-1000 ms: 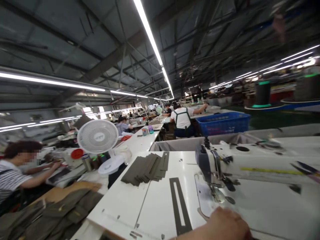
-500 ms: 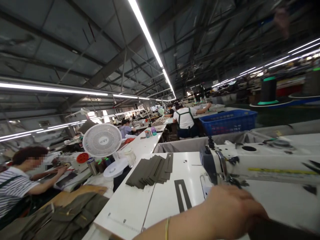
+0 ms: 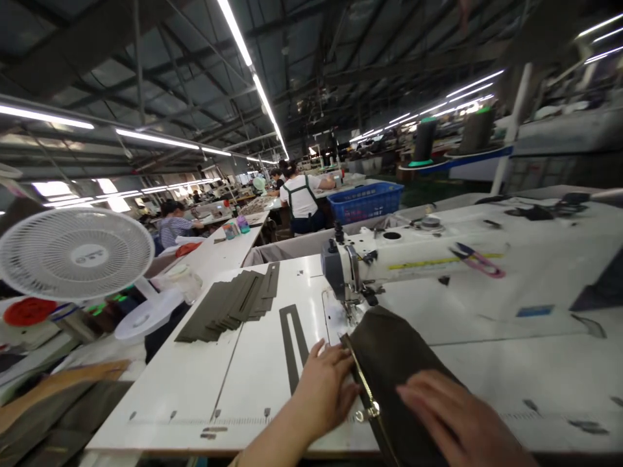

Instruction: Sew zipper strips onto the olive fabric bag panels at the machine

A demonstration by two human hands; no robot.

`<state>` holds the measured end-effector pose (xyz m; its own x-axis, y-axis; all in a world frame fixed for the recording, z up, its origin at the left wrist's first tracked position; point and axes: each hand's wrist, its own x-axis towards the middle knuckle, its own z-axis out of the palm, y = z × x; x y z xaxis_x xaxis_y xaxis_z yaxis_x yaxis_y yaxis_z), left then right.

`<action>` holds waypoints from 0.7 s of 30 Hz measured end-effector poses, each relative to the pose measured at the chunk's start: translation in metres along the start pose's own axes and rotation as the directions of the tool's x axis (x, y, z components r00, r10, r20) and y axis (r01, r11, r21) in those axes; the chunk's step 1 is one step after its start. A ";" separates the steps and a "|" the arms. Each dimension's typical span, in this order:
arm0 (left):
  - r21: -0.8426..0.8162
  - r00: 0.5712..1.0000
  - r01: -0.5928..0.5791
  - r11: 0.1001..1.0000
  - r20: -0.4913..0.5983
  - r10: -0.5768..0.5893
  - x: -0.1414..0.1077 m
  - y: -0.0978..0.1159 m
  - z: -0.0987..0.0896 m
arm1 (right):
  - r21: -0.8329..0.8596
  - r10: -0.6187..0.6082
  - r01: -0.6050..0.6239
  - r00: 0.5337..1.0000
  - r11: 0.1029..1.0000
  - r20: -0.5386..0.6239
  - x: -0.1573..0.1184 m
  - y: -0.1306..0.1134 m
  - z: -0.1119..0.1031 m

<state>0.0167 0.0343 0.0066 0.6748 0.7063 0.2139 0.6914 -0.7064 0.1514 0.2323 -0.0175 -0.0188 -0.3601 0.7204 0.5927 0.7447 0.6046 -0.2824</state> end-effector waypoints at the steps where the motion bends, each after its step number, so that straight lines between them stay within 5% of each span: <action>1: -0.034 0.999 0.044 0.998 0.023 -0.043 -0.001 0.005 -0.004 | 0.007 0.135 -0.135 0.989 0.991 -0.060 0.006 0.012 -0.005; 4: -0.038 0.993 0.087 0.995 0.089 -0.083 0.000 0.016 -0.013 | 0.022 0.465 -0.465 0.883 0.885 -0.061 0.020 0.054 -0.010; 7: -0.044 0.983 0.069 0.997 0.176 -0.060 0.004 0.021 -0.014 | 0.099 0.626 -0.643 0.764 0.759 0.157 0.028 0.075 -0.009; 10: -0.006 0.967 0.073 0.997 0.245 -0.070 0.005 0.017 -0.005 | 0.213 0.625 -0.687 0.723 0.695 0.294 0.035 0.060 -0.016; 14: 0.091 0.982 0.015 0.996 0.189 -0.032 0.004 0.008 0.016 | 0.580 0.311 -0.595 0.796 0.557 0.519 0.041 0.019 -0.024; 16: 0.117 0.990 -0.014 0.993 0.144 -0.003 0.003 0.004 0.026 | 0.585 0.249 -0.508 0.848 0.632 0.467 0.045 0.013 -0.018; 18: 0.143 0.995 -0.012 0.990 0.095 -0.001 0.004 0.001 0.034 | 0.307 0.412 -0.488 0.867 0.817 0.280 0.049 0.023 -0.007; 21: 0.171 0.999 -0.031 0.985 0.017 0.028 0.008 -0.003 0.045 | -0.069 0.591 -0.587 0.803 0.807 0.077 0.057 0.052 0.010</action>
<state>0.0314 0.0440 -0.0357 0.6982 0.6868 0.2021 0.7043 -0.7095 -0.0223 0.2448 0.0585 -0.0071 0.1075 0.9620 0.2512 0.8510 0.0416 -0.5235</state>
